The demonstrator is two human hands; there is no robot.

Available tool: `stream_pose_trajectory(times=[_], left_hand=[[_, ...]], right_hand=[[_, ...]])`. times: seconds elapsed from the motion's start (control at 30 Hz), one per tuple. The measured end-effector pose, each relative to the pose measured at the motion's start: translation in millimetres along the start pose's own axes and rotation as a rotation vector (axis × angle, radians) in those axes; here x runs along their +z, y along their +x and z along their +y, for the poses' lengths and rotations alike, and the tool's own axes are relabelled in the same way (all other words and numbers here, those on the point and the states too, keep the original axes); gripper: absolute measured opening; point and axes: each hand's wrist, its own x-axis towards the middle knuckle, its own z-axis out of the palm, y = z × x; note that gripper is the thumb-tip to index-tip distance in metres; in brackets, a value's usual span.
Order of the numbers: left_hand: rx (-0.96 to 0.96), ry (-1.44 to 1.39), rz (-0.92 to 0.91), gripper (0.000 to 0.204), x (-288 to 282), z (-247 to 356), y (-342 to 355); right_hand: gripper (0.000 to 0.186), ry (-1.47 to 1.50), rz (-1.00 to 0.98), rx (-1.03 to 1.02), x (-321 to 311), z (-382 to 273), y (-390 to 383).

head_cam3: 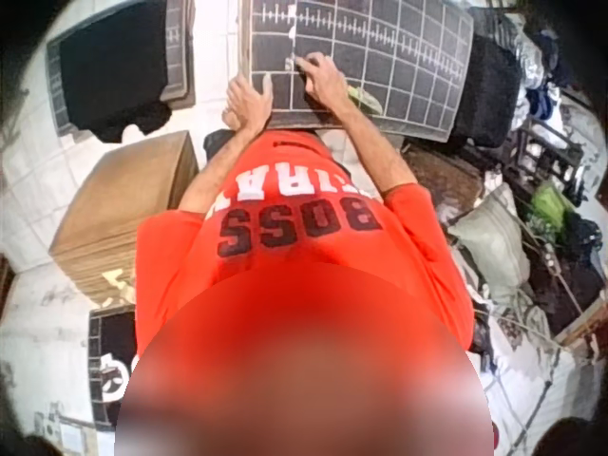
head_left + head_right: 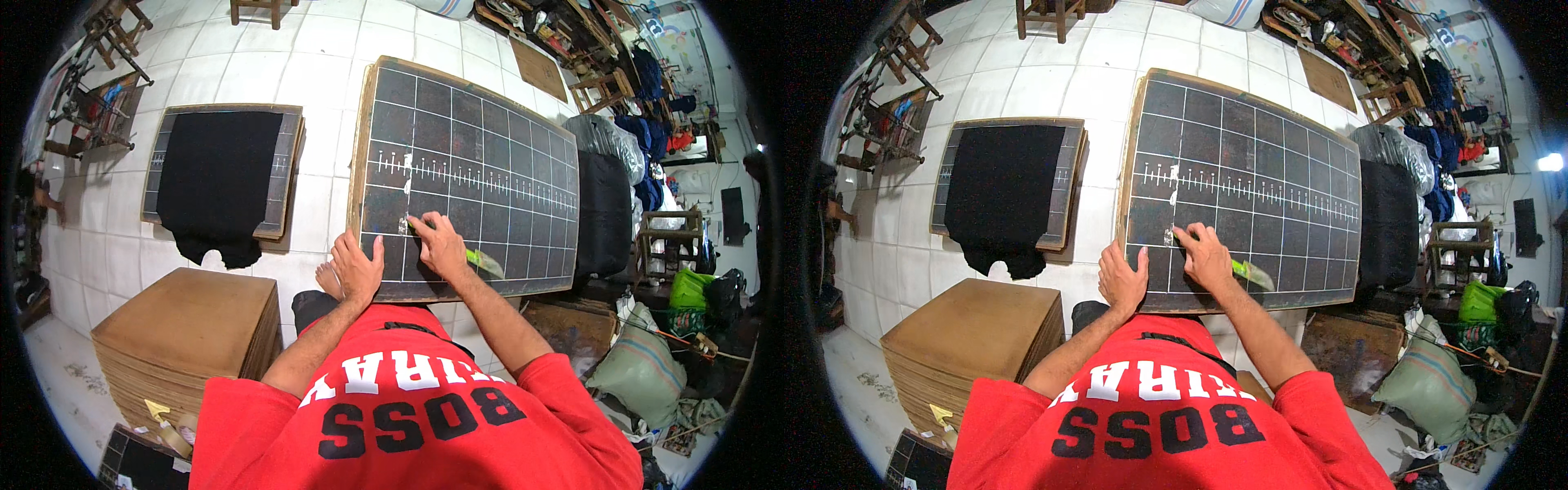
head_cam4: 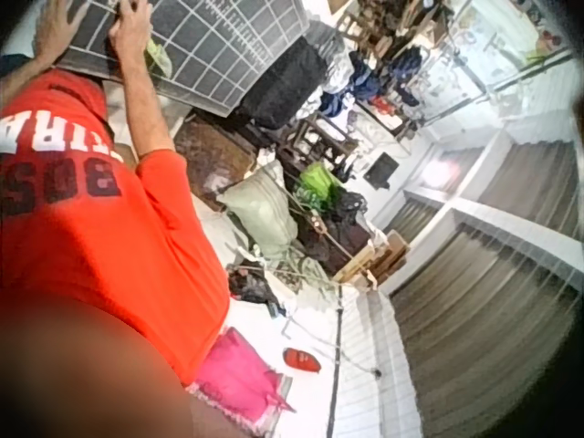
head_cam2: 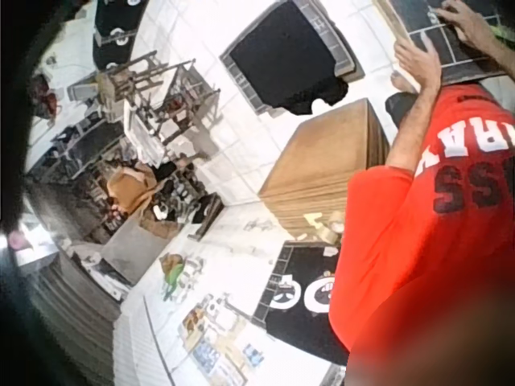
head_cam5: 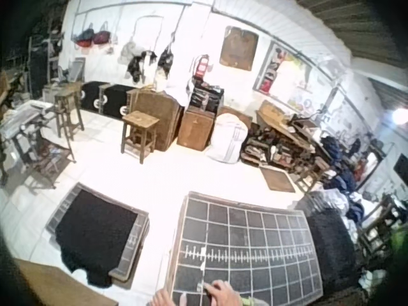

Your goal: The person prepares a screen printing frame by smoothing a black t-shirt on it, then removes the shirt and cleans the grid surface with a green tool. The person then places another black t-shirt on the frame and smooths it out.

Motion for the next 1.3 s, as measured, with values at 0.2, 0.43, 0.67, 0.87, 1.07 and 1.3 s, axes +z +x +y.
stream_pose_trajectory(times=[0.2, 0.43, 0.67, 0.87, 1.07, 1.3], left_hand=[[0.001, 0.021, -0.012, 0.071, -1.2, -0.6, -0.3], [0.010, 0.014, 0.025, 0.071, 0.3, -0.6, -0.6], [0.007, 0.025, 0.002, 0.070, -0.5, -0.6, 0.3], [-0.013, 0.027, -0.017, 0.072, -4.2, 0.8, -1.6], [-0.001, 0.025, -0.002, 0.073, -1.8, 1.2, -1.1], [-0.013, 0.023, -0.015, 0.072, -2.1, 0.6, -0.4]], right_hand=[[0.047, 0.162, -0.007, -0.034, -3.8, 5.7, -0.2], [0.058, 0.013, -0.024, -0.044, 1.1, -5.6, -11.1], [0.050, 0.117, 0.044, 0.002, 1.9, 0.9, 5.0], [0.046, 0.149, -0.030, -0.069, 0.6, -1.4, -10.8], [0.053, 0.072, -0.008, -0.041, 2.7, -1.0, -0.5], [0.054, 0.110, -0.071, -0.082, 3.9, -4.2, -13.6]])
